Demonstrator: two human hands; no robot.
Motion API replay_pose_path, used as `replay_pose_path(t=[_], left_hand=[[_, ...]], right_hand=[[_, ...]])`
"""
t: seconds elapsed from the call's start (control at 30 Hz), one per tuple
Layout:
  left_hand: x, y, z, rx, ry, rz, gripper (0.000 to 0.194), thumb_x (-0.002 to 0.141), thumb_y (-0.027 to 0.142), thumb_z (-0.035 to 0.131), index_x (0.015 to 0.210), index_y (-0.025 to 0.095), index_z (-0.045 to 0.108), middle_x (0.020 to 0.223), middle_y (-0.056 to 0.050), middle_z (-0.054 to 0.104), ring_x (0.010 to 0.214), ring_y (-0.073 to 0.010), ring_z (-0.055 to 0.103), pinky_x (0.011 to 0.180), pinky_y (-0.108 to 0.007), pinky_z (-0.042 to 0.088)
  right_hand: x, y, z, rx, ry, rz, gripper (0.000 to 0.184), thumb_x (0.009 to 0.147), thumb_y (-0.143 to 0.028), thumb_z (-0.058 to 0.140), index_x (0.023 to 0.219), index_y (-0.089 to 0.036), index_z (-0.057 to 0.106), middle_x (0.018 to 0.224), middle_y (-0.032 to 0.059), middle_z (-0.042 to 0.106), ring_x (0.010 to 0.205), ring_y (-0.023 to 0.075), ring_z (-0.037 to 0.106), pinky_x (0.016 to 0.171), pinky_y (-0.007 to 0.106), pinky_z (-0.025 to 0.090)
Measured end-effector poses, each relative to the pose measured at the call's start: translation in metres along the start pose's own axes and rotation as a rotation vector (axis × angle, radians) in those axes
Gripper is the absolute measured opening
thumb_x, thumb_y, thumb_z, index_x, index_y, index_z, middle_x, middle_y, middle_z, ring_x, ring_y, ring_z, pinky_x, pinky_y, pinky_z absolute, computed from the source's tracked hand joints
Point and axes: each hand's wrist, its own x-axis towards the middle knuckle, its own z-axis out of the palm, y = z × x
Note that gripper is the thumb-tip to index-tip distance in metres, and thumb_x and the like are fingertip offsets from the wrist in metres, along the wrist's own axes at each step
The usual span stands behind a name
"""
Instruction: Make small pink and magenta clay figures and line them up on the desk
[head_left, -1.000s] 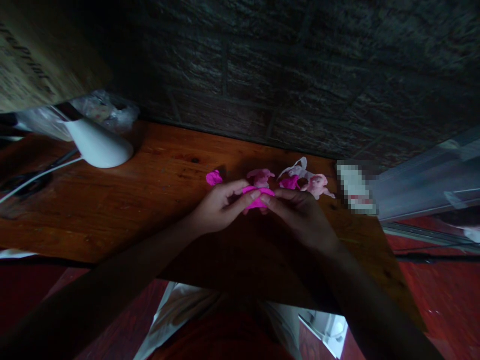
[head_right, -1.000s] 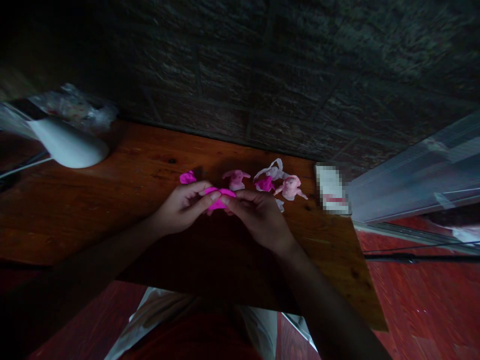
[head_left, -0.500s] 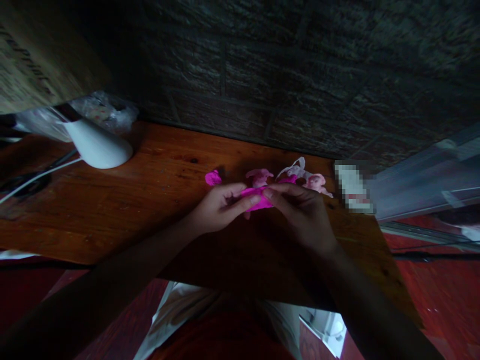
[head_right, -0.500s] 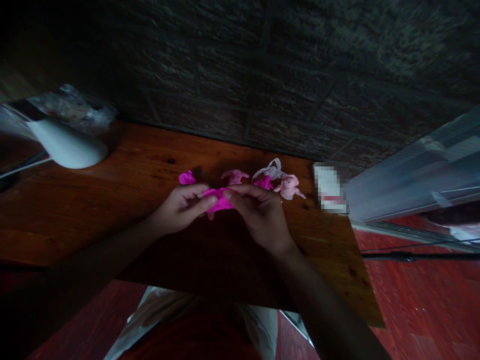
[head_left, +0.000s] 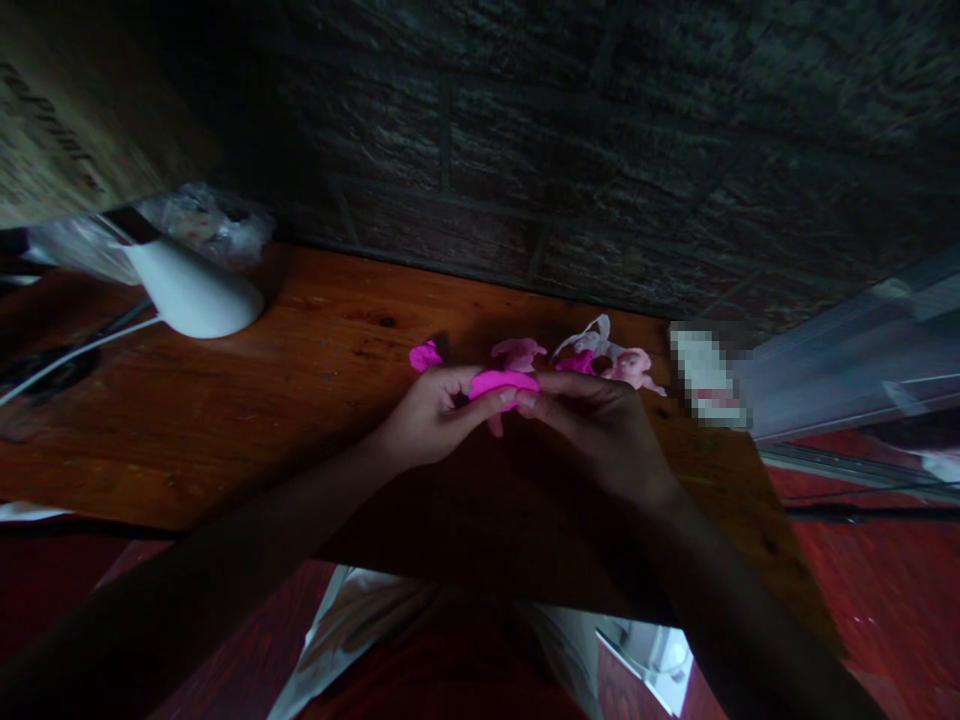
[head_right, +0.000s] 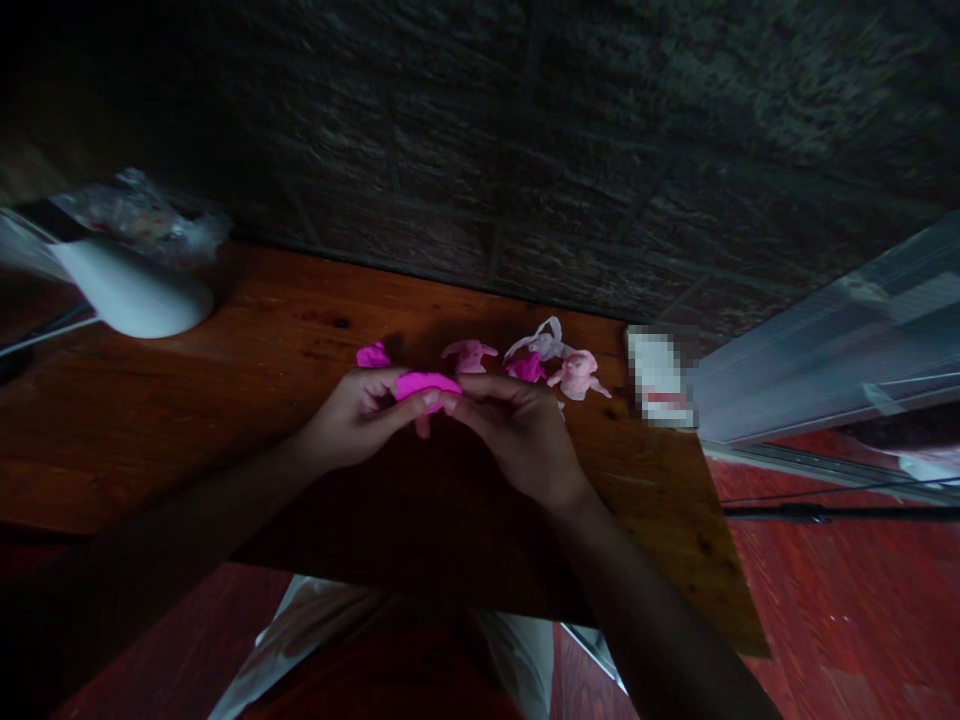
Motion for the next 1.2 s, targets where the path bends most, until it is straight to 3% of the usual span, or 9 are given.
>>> replay_pose_path(t=[0.17, 0.43, 0.6, 0.73, 0.87, 0.97, 1.2], left_hand=[[0.0002, 0.0042, 0.0011, -0.014, 0.012, -0.045, 0.035, 0.098, 0.041, 0.065, 0.078, 0.015, 0.076, 0.068, -0.003, 0.075, 0.055, -0.0101, 0.059, 0.054, -0.021, 0.048], [-0.0015, 0.0049, -0.0010, 0.110, 0.031, 0.006, 0.039, 0.098, 0.041, 0.066, 0.071, 0.016, 0.077, 0.059, -0.001, 0.068, 0.051, -0.0093, 0.054, 0.048, -0.021, 0.038], [-0.0010, 0.0051, -0.0015, 0.060, -0.012, -0.050, 0.042, 0.100, 0.040, 0.062, 0.072, 0.015, 0.079, 0.049, 0.003, 0.055, 0.046, -0.0083, 0.047, 0.045, -0.021, 0.034], [-0.0007, 0.0055, -0.0028, 0.093, 0.006, -0.055, 0.048, 0.099, 0.048, 0.061, 0.067, 0.014, 0.076, 0.049, 0.003, 0.052, 0.046, -0.0077, 0.045, 0.046, -0.021, 0.035], [-0.0024, 0.0066, -0.0030, 0.118, 0.030, -0.022, 0.049, 0.100, 0.042, 0.061, 0.060, 0.015, 0.068, 0.052, 0.002, 0.058, 0.048, -0.0078, 0.047, 0.048, -0.020, 0.036], [-0.0040, 0.0065, -0.0017, 0.121, 0.018, -0.040, 0.048, 0.100, 0.039, 0.060, 0.058, 0.016, 0.065, 0.053, 0.001, 0.060, 0.048, -0.0086, 0.049, 0.048, -0.021, 0.037], [0.0005, 0.0021, 0.0028, -0.022, 0.074, -0.013, 0.029, 0.095, 0.037, 0.068, 0.076, 0.016, 0.071, 0.069, 0.000, 0.070, 0.063, -0.0111, 0.059, 0.063, -0.022, 0.050]], right_hand=[[0.0005, 0.0020, -0.0030, -0.022, 0.026, -0.014, 0.018, 0.084, -0.043, 0.082, 0.094, -0.028, 0.086, 0.075, -0.0008, 0.075, 0.070, 0.0143, 0.064, 0.068, 0.030, 0.055], [0.0005, 0.0025, -0.0012, 0.022, 0.083, 0.025, 0.012, 0.082, -0.035, 0.083, 0.091, -0.029, 0.086, 0.078, -0.0004, 0.076, 0.072, 0.0145, 0.064, 0.070, 0.031, 0.055], [0.0014, 0.0030, -0.0040, -0.057, 0.114, 0.008, 0.014, 0.086, -0.037, 0.080, 0.090, -0.025, 0.085, 0.074, 0.0001, 0.073, 0.069, 0.0139, 0.062, 0.066, 0.029, 0.053], [0.0017, 0.0025, -0.0043, -0.024, 0.131, 0.010, 0.019, 0.084, -0.042, 0.082, 0.093, -0.025, 0.084, 0.082, 0.0015, 0.077, 0.076, 0.0158, 0.067, 0.074, 0.031, 0.057], [0.0017, 0.0031, -0.0006, 0.066, 0.072, 0.028, 0.023, 0.085, -0.044, 0.082, 0.103, -0.029, 0.083, 0.097, 0.0014, 0.081, 0.088, 0.0178, 0.072, 0.086, 0.035, 0.060], [0.0019, 0.0049, 0.0017, 0.076, 0.059, 0.041, 0.023, 0.084, -0.047, 0.082, 0.099, -0.029, 0.085, 0.093, 0.0015, 0.082, 0.085, 0.0180, 0.072, 0.085, 0.036, 0.061], [0.0021, 0.0053, 0.0010, 0.053, 0.130, 0.011, 0.023, 0.083, -0.045, 0.083, 0.096, -0.026, 0.085, 0.088, 0.0017, 0.083, 0.084, 0.0184, 0.075, 0.082, 0.034, 0.062]])
